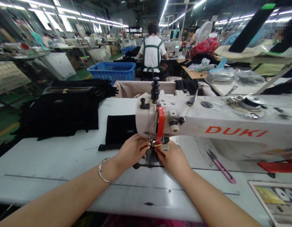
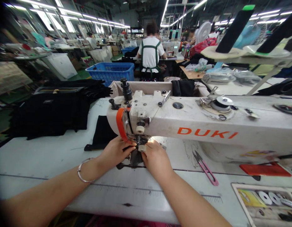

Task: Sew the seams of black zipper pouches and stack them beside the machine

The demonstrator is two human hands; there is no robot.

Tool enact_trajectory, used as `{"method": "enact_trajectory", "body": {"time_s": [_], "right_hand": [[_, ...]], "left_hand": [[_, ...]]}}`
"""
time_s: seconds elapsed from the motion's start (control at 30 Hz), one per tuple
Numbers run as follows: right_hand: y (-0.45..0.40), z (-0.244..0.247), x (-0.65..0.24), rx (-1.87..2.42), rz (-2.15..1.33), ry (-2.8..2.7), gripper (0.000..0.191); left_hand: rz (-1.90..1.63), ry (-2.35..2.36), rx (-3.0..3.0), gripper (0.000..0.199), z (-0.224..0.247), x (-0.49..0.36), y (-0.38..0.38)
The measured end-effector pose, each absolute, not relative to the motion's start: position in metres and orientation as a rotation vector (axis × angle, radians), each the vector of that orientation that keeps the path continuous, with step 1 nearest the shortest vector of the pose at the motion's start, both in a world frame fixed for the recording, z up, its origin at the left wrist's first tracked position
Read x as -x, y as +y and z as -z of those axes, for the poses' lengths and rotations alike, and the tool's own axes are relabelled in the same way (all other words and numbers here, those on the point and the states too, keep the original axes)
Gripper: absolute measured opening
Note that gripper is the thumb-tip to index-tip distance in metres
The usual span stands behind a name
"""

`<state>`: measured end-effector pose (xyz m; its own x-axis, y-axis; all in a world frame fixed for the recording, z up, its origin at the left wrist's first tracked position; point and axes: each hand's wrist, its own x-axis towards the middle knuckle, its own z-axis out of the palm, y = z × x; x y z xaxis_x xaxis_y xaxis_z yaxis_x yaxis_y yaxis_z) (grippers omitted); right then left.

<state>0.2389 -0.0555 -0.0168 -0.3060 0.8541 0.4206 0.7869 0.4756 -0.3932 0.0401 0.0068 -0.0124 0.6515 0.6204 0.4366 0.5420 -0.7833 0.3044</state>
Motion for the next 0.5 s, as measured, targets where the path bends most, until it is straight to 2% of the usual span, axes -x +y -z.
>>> {"method": "enact_trajectory", "body": {"time_s": [0.07,0.13,0.27,0.3,0.33,0.4,0.43,0.5], "right_hand": [[-0.055,0.015,-0.239,1.343,-0.174,-2.121,0.017],[-0.056,0.012,-0.242,1.333,-0.193,-2.086,0.019],[-0.07,0.002,-0.249,1.261,-0.248,-2.073,0.019],[-0.076,-0.001,-0.249,1.229,-0.272,-2.094,0.02],[-0.083,-0.003,-0.247,1.191,-0.305,-2.121,0.023],[-0.098,-0.008,-0.237,1.112,-0.411,-2.174,0.035],[-0.106,-0.01,-0.229,1.072,-0.482,-2.193,0.044],[-0.119,-0.014,-0.212,0.994,-0.645,-2.193,0.059]], "left_hand": [[-0.749,0.969,-2.721,0.01,0.007,-0.038,0.008],[-0.676,0.959,-2.731,0.023,-0.001,-0.029,0.002],[-0.373,0.874,-2.776,0.086,-0.015,0.015,-0.047],[-0.295,0.861,-2.794,0.092,-0.017,0.029,-0.065],[-0.233,0.881,-2.807,0.081,-0.019,0.042,-0.085],[-0.231,0.913,-2.833,0.042,-0.023,0.067,-0.121],[-0.271,0.934,-2.824,0.034,-0.026,0.077,-0.137],[-0.426,1.017,-2.763,0.035,-0.036,0.095,-0.16]]}}
